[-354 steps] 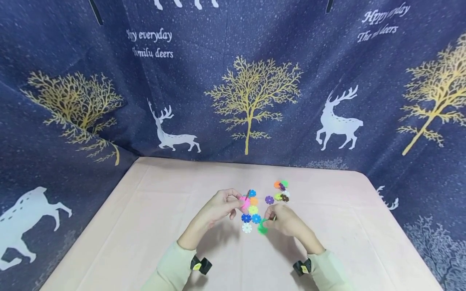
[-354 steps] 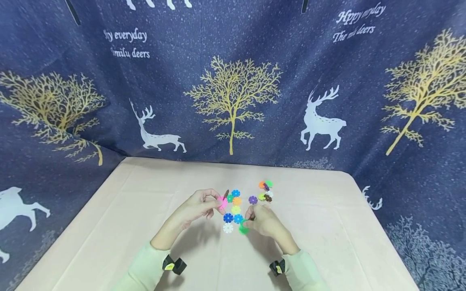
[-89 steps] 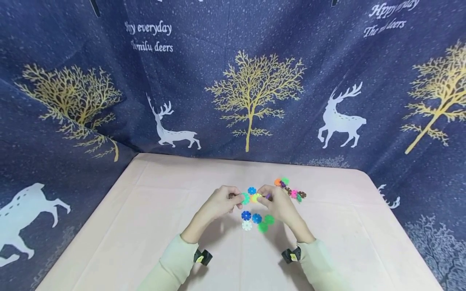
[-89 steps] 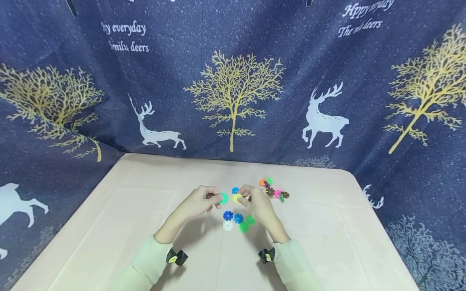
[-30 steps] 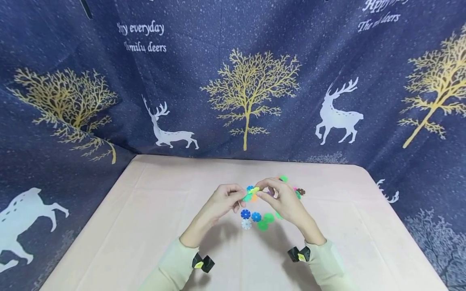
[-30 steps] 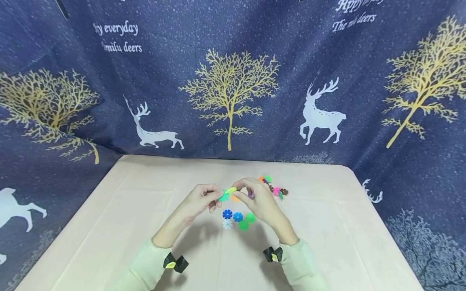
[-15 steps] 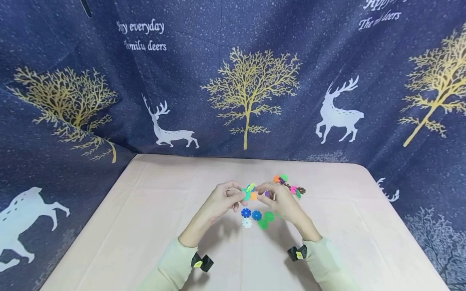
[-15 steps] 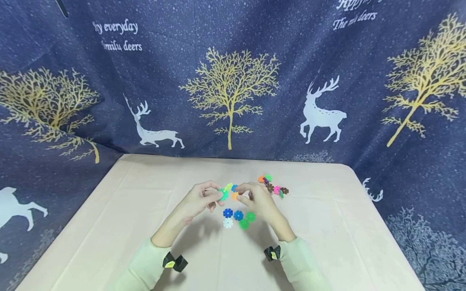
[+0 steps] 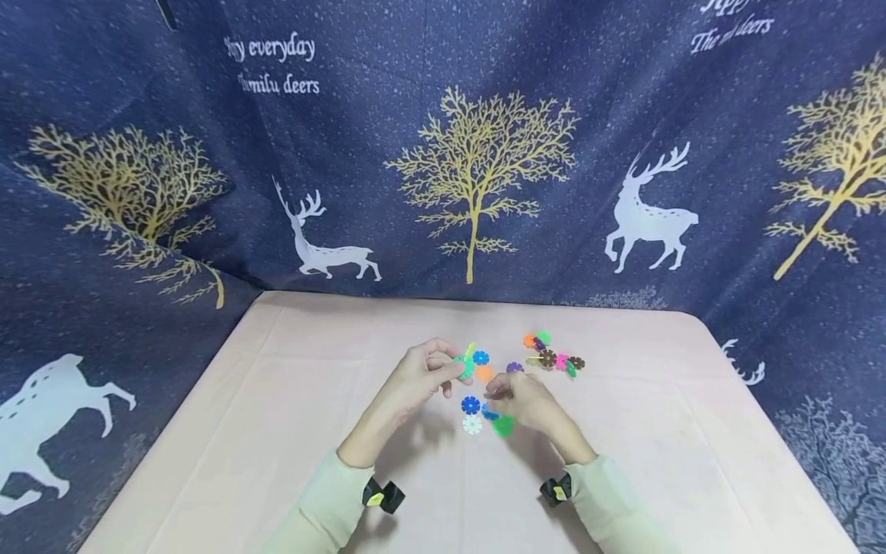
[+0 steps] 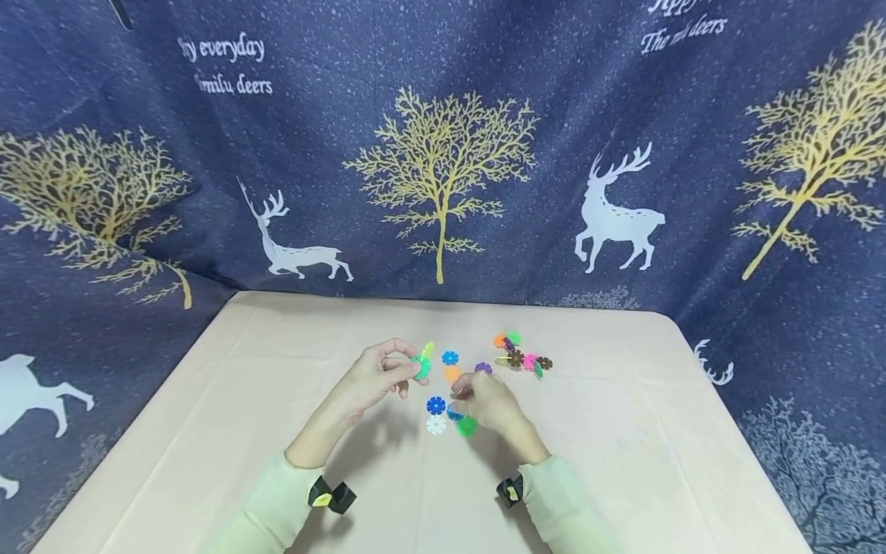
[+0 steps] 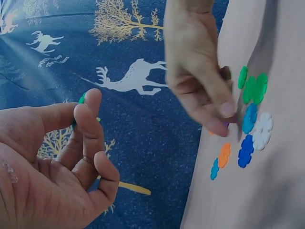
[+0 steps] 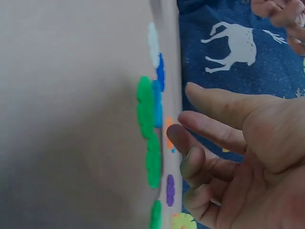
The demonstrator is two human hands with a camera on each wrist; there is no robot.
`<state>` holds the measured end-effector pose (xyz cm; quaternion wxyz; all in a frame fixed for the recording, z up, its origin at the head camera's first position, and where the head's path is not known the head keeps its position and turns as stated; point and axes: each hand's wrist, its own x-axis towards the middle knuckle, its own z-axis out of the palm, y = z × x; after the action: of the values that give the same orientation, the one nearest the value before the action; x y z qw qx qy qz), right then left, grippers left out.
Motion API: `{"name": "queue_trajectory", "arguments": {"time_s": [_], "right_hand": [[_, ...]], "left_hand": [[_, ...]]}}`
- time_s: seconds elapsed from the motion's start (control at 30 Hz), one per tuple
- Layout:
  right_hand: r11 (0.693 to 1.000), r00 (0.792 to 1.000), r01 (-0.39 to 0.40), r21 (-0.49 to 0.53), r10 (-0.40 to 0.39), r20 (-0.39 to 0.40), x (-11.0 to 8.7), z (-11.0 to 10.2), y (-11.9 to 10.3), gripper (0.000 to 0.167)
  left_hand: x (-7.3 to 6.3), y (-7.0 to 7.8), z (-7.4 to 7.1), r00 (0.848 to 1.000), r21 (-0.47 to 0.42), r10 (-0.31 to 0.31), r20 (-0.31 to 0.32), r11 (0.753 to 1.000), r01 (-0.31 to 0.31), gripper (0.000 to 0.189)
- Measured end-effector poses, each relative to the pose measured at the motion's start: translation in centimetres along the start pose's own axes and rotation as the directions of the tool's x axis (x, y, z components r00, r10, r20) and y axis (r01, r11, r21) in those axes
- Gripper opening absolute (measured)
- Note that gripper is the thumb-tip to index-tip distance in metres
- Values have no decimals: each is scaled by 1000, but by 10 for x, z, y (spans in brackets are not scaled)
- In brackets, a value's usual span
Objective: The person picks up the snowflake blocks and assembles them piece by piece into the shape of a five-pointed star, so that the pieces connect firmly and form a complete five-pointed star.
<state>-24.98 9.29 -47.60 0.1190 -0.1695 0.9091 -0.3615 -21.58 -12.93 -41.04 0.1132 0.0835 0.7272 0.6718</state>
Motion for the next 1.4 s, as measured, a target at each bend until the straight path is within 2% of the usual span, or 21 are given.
{"name": "queue_trajectory", "arguments": {"time_s": [0.17,0.4,0.6,0.8,1.03,1.17,1.4], "right_hand": [[998,1000,-11,-60,13,23,0,8,3,33],[992,999,-45,-116,47,11,-1,12,2,24],[995,999,-54,-86,54,0,-2,11,5,26],[996,996,-86,-35,86,-8,-3,11,7,17],[999,1000,-6,51,6,-5,-7,5,5,17],[993,997,78,90,-76,-19,-10,-2,2,14],[976,974,214,44,-210,-82,-15,-17,-12,6]], "left_hand": [[2,1,-2,1000,20,-4,-2,1000,4,25],[2,2,-4,1000,42,-16,11,999,15,29],[3,1,-5,999,65,-31,29,997,29,27],[3,0,-5,999,67,-34,40,997,31,23],[4,0,-4,998,55,-35,44,998,33,20],[4,-1,-3,998,47,-27,53,999,25,20],[5,-1,-2,998,41,-16,66,999,13,20]]}}
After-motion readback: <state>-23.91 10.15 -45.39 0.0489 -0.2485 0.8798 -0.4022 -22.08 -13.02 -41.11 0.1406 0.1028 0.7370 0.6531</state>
